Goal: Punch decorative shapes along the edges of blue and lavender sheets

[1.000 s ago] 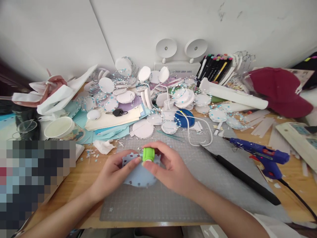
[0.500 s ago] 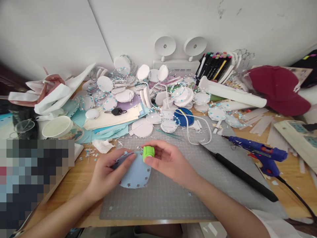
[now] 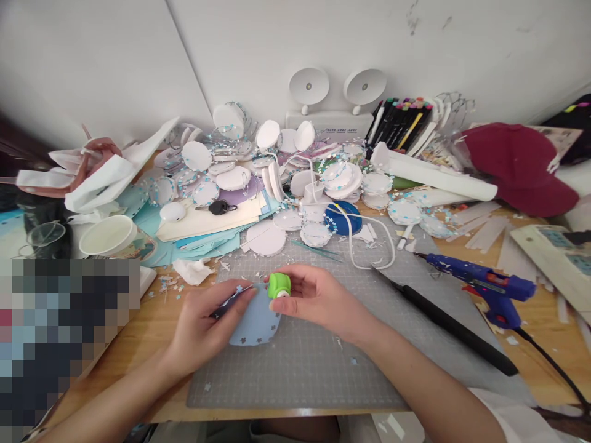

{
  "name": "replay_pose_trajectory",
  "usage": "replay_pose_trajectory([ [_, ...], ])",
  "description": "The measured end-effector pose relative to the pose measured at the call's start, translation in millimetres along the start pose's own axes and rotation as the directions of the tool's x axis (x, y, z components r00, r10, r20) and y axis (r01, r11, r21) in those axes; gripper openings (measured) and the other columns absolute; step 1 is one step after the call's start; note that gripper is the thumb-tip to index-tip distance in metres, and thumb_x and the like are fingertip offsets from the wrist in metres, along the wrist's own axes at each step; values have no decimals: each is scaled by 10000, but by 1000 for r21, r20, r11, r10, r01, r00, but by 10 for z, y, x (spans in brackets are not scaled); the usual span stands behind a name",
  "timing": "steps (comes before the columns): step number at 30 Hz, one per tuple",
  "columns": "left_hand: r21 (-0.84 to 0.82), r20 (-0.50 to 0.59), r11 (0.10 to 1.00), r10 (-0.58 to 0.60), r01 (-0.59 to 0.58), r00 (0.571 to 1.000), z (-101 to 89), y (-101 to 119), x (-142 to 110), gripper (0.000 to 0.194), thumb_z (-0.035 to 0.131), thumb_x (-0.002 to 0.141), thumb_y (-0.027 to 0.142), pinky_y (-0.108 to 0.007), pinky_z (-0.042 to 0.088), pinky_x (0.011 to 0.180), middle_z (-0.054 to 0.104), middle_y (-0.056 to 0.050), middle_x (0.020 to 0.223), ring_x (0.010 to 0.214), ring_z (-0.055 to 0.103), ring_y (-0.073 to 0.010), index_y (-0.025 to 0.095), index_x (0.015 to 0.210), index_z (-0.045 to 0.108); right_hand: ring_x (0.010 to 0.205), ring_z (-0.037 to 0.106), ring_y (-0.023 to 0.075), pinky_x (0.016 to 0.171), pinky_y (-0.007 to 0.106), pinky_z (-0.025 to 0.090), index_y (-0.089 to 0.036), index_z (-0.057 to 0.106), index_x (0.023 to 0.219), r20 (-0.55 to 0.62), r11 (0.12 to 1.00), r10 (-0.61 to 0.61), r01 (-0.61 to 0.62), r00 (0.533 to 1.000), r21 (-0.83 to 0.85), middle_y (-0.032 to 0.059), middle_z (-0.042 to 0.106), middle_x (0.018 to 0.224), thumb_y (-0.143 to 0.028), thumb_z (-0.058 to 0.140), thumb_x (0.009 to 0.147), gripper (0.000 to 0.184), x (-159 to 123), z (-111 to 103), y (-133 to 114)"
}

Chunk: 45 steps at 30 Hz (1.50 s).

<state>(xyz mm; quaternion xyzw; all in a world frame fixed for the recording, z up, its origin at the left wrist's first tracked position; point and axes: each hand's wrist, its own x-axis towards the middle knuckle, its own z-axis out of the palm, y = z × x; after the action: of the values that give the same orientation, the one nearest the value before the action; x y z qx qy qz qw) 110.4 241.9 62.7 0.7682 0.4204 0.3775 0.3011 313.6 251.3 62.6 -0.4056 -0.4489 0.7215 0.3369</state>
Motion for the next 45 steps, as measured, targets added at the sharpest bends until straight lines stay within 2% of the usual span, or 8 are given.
replay_pose_trajectory([
  [12,-12,-18,1000,-17,17,1000,5,-22,-30,142,507,880,150,-176,339,454,555,11,587,490,425,-73,149,792,619,875,611,148,785,264,517,-278,664,997,54,989,-114,118,992,-90,-12,638,933,-197,781,659,367,-22,32,10],
  [23,-45,-24,999,-21,20,999,31,-17,-38,142,509,883,160,-173,357,474,601,-3,637,511,453,-73,147,793,619,775,586,153,695,254,507,-201,627,905,-54,957,-186,169,981,-236,15,608,836,-264,749,703,245,-55,105,3],
  [29,-146,58,983,-103,111,993,-47,3,7,148,537,861,259,-212,422,564,636,-27,712,611,539,-116,147,857,634,755,547,148,673,241,479,-197,599,891,-14,925,-205,189,979,-330,11,575,819,-302,695,760,193,-63,97,6],
  [33,-245,189,960,-90,136,978,-137,-9,86,442,606,759,556,-271,451,638,622,-55,847,734,554,-170,150,933,597,779,532,157,710,260,458,-193,599,894,55,873,-229,230,972,-430,14,570,826,-274,657,793,141,-57,121,9],
  [35,-180,261,977,-61,111,963,-139,-15,105,546,682,639,629,-269,428,622,587,-32,806,703,525,-163,157,893,583,780,526,160,717,267,446,-186,600,881,87,844,-242,254,966,-473,13,571,821,-247,660,787,127,-62,156,14],
  [37,-52,326,997,-45,65,944,-111,-16,102,531,741,579,608,-262,395,610,554,-9,752,680,507,-155,163,810,567,762,518,156,704,267,434,-178,604,866,100,816,-243,259,965,-516,7,567,797,-206,664,772,116,-72,198,19],
  [41,107,386,994,-43,2,921,-47,-5,74,485,722,624,592,-254,346,579,512,5,700,648,493,-149,170,724,505,734,508,152,676,267,423,-169,610,866,85,791,-216,226,973,-569,1,562,771,-131,657,735,144,-93,264,27],
  [45,113,390,993,-13,-34,921,-36,17,75,400,681,698,514,-250,339,570,499,3,692,648,489,-147,178,696,465,745,510,154,689,268,421,-168,610,870,92,779,-218,230,972,-583,1,570,771,-105,642,726,160,-90,283,36],
])
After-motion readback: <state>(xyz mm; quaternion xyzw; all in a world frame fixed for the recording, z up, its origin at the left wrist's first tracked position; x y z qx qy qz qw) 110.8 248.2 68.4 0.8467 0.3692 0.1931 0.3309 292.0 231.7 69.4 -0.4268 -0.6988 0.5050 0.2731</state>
